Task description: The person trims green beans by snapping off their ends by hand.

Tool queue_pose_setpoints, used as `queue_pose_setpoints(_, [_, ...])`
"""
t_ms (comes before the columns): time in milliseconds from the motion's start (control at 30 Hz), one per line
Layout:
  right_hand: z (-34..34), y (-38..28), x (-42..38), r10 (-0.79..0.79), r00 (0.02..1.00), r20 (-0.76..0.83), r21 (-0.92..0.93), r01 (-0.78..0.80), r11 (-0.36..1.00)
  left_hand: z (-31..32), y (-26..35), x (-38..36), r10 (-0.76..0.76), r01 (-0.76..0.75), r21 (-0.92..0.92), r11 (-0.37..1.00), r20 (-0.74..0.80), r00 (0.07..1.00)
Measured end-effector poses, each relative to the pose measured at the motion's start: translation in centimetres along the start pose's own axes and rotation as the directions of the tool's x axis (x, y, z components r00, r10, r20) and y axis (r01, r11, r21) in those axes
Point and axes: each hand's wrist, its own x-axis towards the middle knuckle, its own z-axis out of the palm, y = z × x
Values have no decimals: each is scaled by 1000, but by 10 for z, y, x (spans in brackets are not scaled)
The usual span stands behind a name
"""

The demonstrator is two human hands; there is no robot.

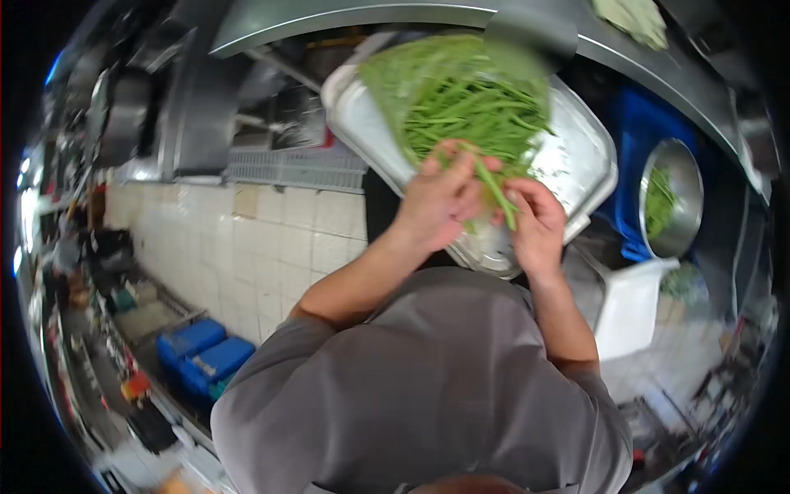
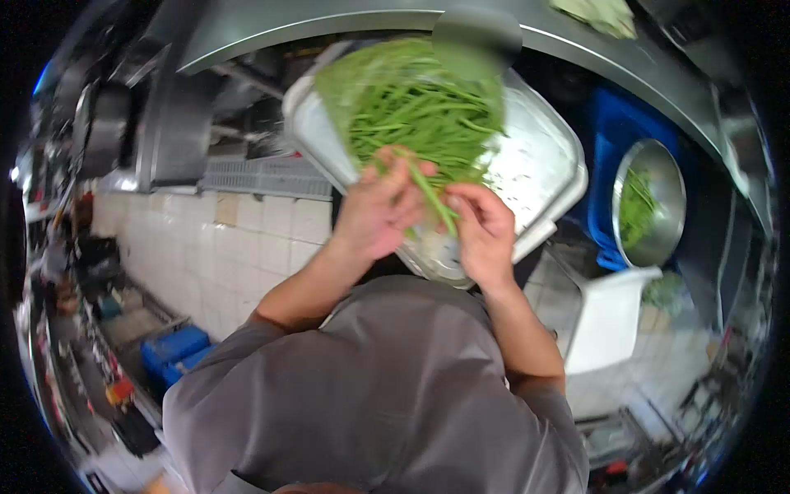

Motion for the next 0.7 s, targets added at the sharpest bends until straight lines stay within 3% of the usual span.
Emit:
queue_pose_setpoints(33, [1, -4, 4, 63, 997, -46, 106, -58, 993, -3, 1, 1, 11, -10, 28, 1000, -36, 999])
queue_pose_setpoints(133, [-11, -22, 4, 186, 980, 78, 313, -201, 928, -4, 6, 3, 77, -77, 54, 996, 15, 997])
queue_pose_setpoints(233, [-15, -32, 0, 200, 976, 82, -98, -192, 977, -3, 10, 5, 99, -108, 125, 986, 73, 992])
queue_pose_setpoints(400, [-12, -31, -6, 210, 962, 172, -98, -196, 976, -12, 11, 1, 19, -22, 22, 1000, 130, 991])
queue_pose_setpoints(500, [-13, -23, -9, 96, 959, 268, 247, -164, 955, -23, 17, -2, -71, 92, -130, 987, 157, 985])
queue_pose_setpoints(567, [-19, -22, -3, 135, 963, 232, 167, -177, 970, -30, 24, -3, -86, 133, -194, 972, 230, 969])
queue_pose_setpoints(600, [-23, -23, 2, 154, 965, 213, 126, -183, 975, -25, 25, -4, -38, 72, -200, 977, 169, 985])
queue_pose_setpoints(633, [-26, -27, 6, 61, 988, 139, -168, -37, 985, -19, 28, -5, 12, 11, -203, 979, 108, 994])
queue_pose_setpoints(667, [-28, -33, 10, -53, 994, 97, -455, 91, 886, -13, 32, -5, 63, -52, -201, 978, 46, 997])
queue_pose_setpoints(700, [-31, -37, 15, -175, 980, 91, -699, 188, 690, -9, 36, -5, 70, -68, -167, 984, 7, 998])
